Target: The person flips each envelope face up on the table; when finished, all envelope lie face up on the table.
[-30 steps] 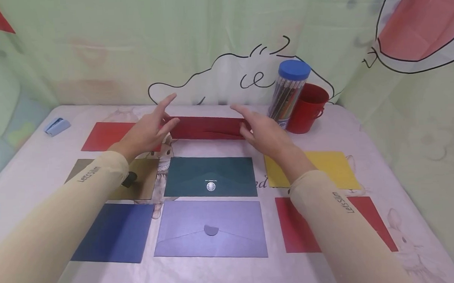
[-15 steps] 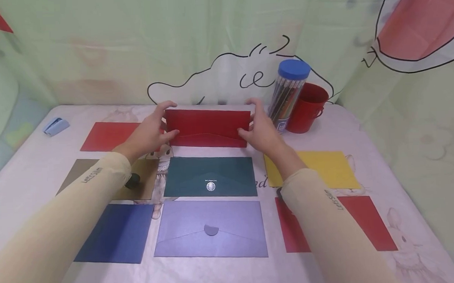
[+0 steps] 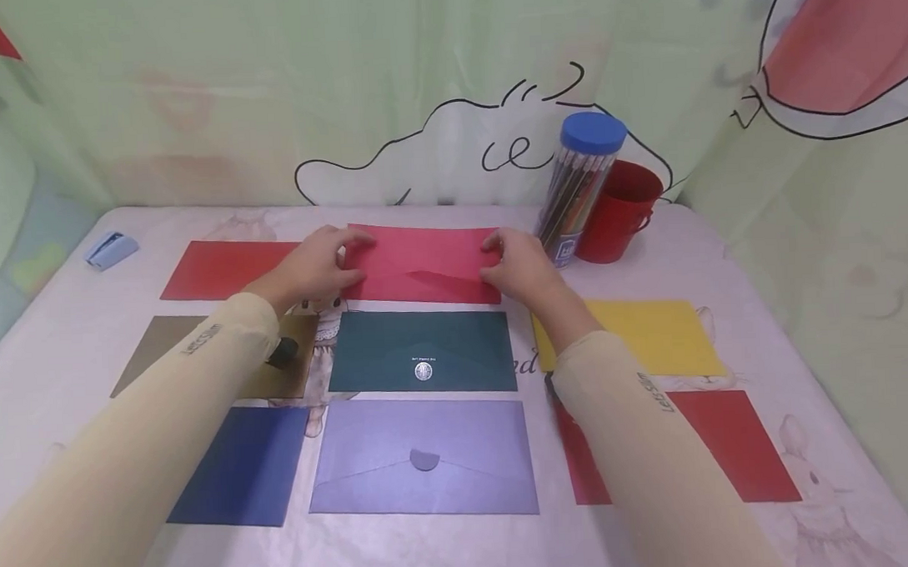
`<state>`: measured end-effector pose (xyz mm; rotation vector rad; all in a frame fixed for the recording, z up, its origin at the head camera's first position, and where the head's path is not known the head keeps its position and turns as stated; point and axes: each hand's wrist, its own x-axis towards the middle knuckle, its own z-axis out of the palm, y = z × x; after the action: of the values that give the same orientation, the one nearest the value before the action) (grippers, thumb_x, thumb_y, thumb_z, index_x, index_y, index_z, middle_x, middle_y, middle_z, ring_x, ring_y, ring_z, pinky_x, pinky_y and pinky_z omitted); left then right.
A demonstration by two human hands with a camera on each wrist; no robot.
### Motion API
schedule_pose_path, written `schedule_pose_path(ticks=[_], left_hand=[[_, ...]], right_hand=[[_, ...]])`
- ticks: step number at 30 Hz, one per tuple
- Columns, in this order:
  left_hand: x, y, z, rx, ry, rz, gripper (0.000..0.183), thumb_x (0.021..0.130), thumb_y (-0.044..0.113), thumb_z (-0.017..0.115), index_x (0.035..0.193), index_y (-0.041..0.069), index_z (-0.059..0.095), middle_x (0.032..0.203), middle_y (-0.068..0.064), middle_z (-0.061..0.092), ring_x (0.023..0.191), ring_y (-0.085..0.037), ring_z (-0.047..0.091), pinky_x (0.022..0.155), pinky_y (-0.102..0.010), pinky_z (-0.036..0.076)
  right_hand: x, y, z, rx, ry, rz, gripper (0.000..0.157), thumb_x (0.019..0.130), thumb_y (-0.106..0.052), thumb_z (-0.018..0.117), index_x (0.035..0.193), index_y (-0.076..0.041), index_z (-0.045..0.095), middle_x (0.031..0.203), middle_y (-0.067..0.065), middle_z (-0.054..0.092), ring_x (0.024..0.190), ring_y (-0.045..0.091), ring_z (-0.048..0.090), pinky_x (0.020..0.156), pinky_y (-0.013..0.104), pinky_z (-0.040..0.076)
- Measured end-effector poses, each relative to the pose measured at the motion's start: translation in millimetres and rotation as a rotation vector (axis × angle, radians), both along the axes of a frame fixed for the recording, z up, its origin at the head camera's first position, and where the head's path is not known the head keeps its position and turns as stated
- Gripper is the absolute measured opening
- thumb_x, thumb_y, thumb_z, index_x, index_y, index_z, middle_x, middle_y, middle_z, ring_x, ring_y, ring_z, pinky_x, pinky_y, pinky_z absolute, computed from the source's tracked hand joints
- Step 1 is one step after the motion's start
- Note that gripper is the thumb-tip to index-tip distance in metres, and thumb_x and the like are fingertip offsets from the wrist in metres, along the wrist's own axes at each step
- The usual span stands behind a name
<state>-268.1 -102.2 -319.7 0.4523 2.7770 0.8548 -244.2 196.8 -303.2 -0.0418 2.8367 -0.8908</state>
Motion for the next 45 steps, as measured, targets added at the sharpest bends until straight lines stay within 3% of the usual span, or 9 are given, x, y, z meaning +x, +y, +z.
schedule_pose_path(ticks=[8, 12, 18, 24, 28, 33, 37, 41, 45], left_hand=[[-1.5, 8, 6.5, -0.166, 0.002, -0.029, 0.062, 0.087, 0.024, 0.080, 0.144, 0.024, 0.058, 0.140, -0.015, 0.047, 0.131, -0.032, 0.039, 0.106, -0.055, 0.032], [-0.6, 10, 7.9, -0.202, 0.014, -0.020, 0.058, 0.086, 0.026, 0.081, 0.141, 0.024, 0.061, 0.139, -0.015, 0.045, 0.130, -0.035, 0.036, 0.104, -0.054, 0.030], [1.7, 13, 14.7, -0.276, 0.132, 0.008, 0.059, 0.084, 0.031, 0.083, 0.138, 0.025, 0.062, 0.135, -0.013, 0.041, 0.124, -0.034, 0.037, 0.101, -0.051, 0.029], [15.7, 5, 21.1, -0.240, 0.220, -0.064, 0.052, 0.090, 0.027, 0.075, 0.140, 0.025, 0.061, 0.135, -0.012, 0.044, 0.122, -0.033, 0.042, 0.102, -0.051, 0.032], [47.6, -23, 25.9, -0.137, 0.319, -0.138, 0.047, 0.091, 0.022, 0.073, 0.137, 0.023, 0.064, 0.132, -0.014, 0.049, 0.121, -0.032, 0.045, 0.099, -0.054, 0.034], [107.0, -80, 28.6, 0.042, 0.459, -0.191, 0.044, 0.086, 0.015, 0.079, 0.129, 0.017, 0.069, 0.123, -0.011, 0.055, 0.116, -0.027, 0.049, 0.093, -0.054, 0.038], [153.3, -125, 27.5, 0.056, 0.549, -0.237, 0.049, 0.078, 0.009, 0.085, 0.124, 0.019, 0.072, 0.117, -0.003, 0.057, 0.109, -0.020, 0.050, 0.084, -0.044, 0.043], [196.3, -160, 25.4, 0.015, 0.515, -0.213, 0.059, 0.071, 0.011, 0.091, 0.124, 0.028, 0.071, 0.121, 0.007, 0.055, 0.113, -0.014, 0.046, 0.087, -0.034, 0.038], [226.6, -186, 23.8, 0.009, 0.476, -0.181, 0.072, 0.066, 0.010, 0.094, 0.128, 0.032, 0.067, 0.128, 0.013, 0.054, 0.121, -0.006, 0.043, 0.095, -0.016, 0.030]], right_hand=[[-3.7, -1, -2.5, 0.021, -0.057, -0.012, 0.045, 0.093, -0.014, 0.070, 0.137, -0.006, 0.060, 0.135, 0.021, 0.053, 0.122, 0.037, 0.045, 0.095, 0.048, 0.051], [-4.0, -3, -2.9, 0.030, -0.076, -0.029, 0.043, 0.093, -0.013, 0.070, 0.135, -0.006, 0.062, 0.136, 0.021, 0.052, 0.123, 0.037, 0.045, 0.095, 0.048, 0.051], [-1.9, -12, -0.4, 0.138, -0.017, -0.037, 0.040, 0.089, -0.009, 0.074, 0.127, -0.005, 0.064, 0.132, 0.022, 0.047, 0.122, 0.037, 0.043, 0.092, 0.047, 0.053], [16.7, -31, 5.4, 0.147, 0.073, 0.001, 0.042, 0.089, -0.012, 0.073, 0.130, -0.005, 0.063, 0.134, 0.021, 0.048, 0.122, 0.036, 0.044, 0.093, 0.047, 0.052], [40.8, -50, 17.0, 0.153, 0.093, 0.078, 0.046, 0.086, -0.017, 0.078, 0.129, -0.007, 0.065, 0.137, 0.019, 0.049, 0.125, 0.035, 0.045, 0.093, 0.048, 0.053], [78.9, -75, 33.8, 0.127, 0.069, 0.172, 0.059, 0.081, -0.020, 0.082, 0.135, -0.011, 0.061, 0.140, 0.015, 0.049, 0.128, 0.032, 0.044, 0.091, 0.048, 0.054], [111.8, -96, 38.2, 0.063, 0.032, 0.222, 0.066, 0.080, -0.023, 0.084, 0.139, -0.014, 0.057, 0.143, 0.011, 0.048, 0.129, 0.028, 0.044, 0.089, 0.046, 0.055], [141.6, -116, 37.7, 0.024, -0.030, 0.283, 0.073, 0.080, -0.026, 0.086, 0.144, -0.017, 0.052, 0.146, 0.007, 0.046, 0.131, 0.026, 0.043, 0.089, 0.047, 0.055], [164.2, -136, 36.3, 0.006, -0.068, 0.388, 0.079, 0.079, -0.028, 0.086, 0.148, -0.018, 0.049, 0.147, 0.005, 0.046, 0.132, 0.024, 0.043, 0.094, 0.046, 0.052]])
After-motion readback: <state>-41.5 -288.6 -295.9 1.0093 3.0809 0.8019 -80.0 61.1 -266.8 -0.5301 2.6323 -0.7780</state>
